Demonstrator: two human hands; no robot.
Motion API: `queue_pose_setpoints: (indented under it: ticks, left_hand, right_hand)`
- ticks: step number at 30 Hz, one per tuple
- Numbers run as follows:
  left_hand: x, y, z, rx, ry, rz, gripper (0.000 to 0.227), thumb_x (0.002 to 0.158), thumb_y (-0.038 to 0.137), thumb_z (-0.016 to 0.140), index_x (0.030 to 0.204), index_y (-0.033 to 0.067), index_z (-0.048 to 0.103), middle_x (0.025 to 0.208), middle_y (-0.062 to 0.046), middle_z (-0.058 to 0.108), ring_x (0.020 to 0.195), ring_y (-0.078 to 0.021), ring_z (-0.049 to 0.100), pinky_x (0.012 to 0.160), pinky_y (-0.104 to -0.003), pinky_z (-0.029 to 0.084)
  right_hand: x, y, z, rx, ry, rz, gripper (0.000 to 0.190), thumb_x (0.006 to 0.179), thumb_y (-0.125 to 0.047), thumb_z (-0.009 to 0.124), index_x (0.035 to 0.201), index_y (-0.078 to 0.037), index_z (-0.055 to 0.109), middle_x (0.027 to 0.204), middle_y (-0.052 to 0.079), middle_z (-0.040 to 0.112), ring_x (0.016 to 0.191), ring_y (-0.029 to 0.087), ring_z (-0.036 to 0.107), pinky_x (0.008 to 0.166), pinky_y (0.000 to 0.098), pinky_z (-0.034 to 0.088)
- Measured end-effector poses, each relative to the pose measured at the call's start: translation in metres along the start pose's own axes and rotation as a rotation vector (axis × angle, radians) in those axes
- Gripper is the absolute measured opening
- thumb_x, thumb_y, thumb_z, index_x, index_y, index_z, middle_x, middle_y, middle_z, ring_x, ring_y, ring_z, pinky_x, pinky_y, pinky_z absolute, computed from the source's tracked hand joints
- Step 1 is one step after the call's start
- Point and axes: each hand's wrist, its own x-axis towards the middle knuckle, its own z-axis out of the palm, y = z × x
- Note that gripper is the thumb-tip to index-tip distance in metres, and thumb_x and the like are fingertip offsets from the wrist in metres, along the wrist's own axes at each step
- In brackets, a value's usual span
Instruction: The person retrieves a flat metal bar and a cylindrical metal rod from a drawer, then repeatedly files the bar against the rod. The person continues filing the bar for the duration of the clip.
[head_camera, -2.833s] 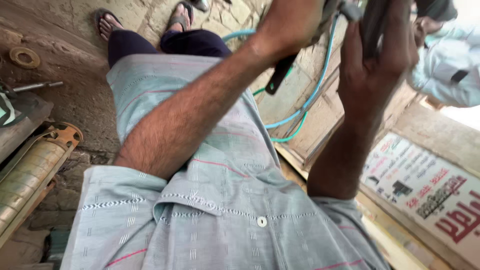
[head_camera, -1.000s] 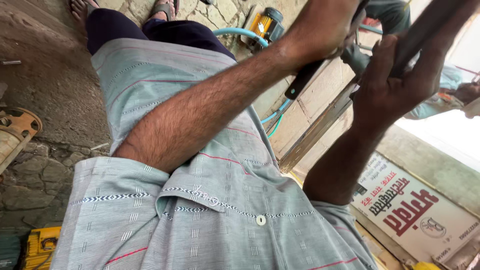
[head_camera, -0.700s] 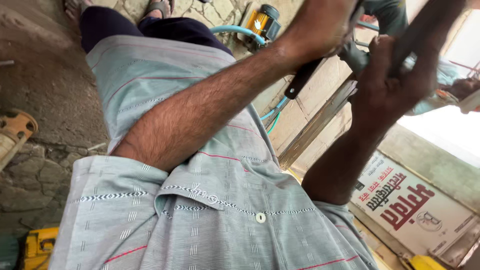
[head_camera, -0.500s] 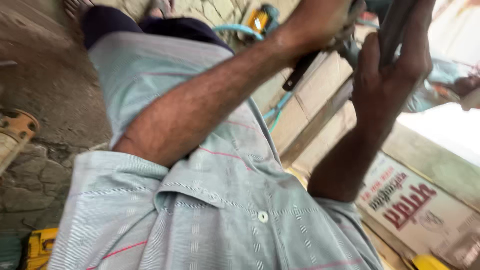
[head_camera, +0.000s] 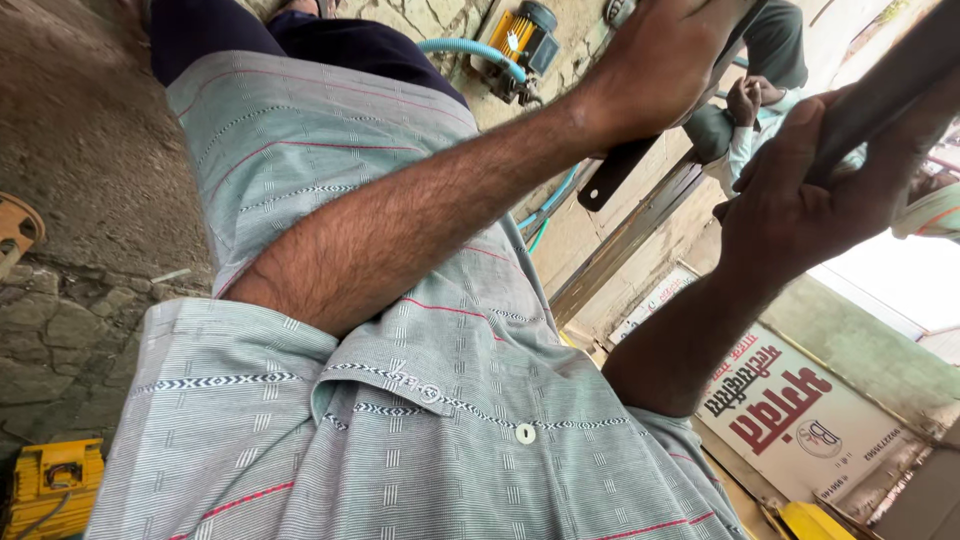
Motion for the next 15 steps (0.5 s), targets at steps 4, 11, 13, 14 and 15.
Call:
queue_pose_setpoints:
  ticks: [4, 11, 13, 14, 15]
  left_hand:
    - [0.0, -0.004, 0.0, 0.133, 0.203, 0.294, 0.015, 0.095, 0.001, 0.061, 0.108, 0.0086, 0.059, 0.083, -0.006, 0.062, 0.074, -0.0184, 0.066, 0.064, -0.036, 0.052]
    - [0.003, -0.021, 0.022, -0.017, 0.027, 0.145, 0.011, 0.102, 0.011, 0.064, 0.109, 0.0037, 0.059, 0.078, -0.005, 0.068, 0.07, -0.011, 0.073, 0.059, -0.03, 0.056]
    - [0.005, -0.026, 0.035, -0.248, -0.141, -0.015, 0.014, 0.103, 0.01, 0.061, 0.111, -0.0009, 0.058, 0.076, -0.004, 0.074, 0.071, -0.0072, 0.081, 0.058, -0.023, 0.06]
    - [0.006, -0.028, 0.04, -0.288, -0.142, 0.018, 0.013, 0.103, 0.01, 0.06, 0.111, -0.0005, 0.058, 0.076, -0.004, 0.074, 0.073, -0.0081, 0.082, 0.057, -0.022, 0.061]
    - [0.007, -0.031, 0.043, -0.337, -0.153, 0.025, 0.013, 0.104, 0.01, 0.06, 0.112, 0.0, 0.058, 0.076, -0.004, 0.073, 0.072, -0.0079, 0.081, 0.057, -0.022, 0.061]
  right_hand:
    - [-0.001, -0.003, 0.003, 0.002, -0.044, -0.036, 0.066, 0.119, 0.01, 0.061, 0.167, -0.014, 0.024, 0.106, 0.015, 0.071, 0.067, 0.016, 0.064, 0.059, 0.0258, 0.052]
    - [0.004, -0.003, -0.005, -0.063, -0.042, 0.011, 0.066, 0.111, 0.012, 0.054, 0.167, -0.012, 0.028, 0.106, 0.015, 0.071, 0.066, 0.016, 0.062, 0.058, 0.0275, 0.051]
    - [0.007, -0.003, -0.004, -0.14, -0.08, 0.005, 0.062, 0.11, 0.013, 0.051, 0.164, -0.012, 0.036, 0.106, 0.015, 0.07, 0.069, 0.017, 0.059, 0.061, 0.028, 0.047]
    - [0.009, -0.003, -0.004, -0.178, -0.098, 0.002, 0.061, 0.109, 0.014, 0.049, 0.163, -0.013, 0.04, 0.106, 0.016, 0.07, 0.07, 0.017, 0.057, 0.062, 0.0282, 0.045]
    - [0.011, -0.004, -0.004, -0.216, -0.115, 0.0, 0.06, 0.108, 0.015, 0.048, 0.161, -0.013, 0.044, 0.106, 0.016, 0.07, 0.072, 0.017, 0.055, 0.063, 0.0285, 0.043]
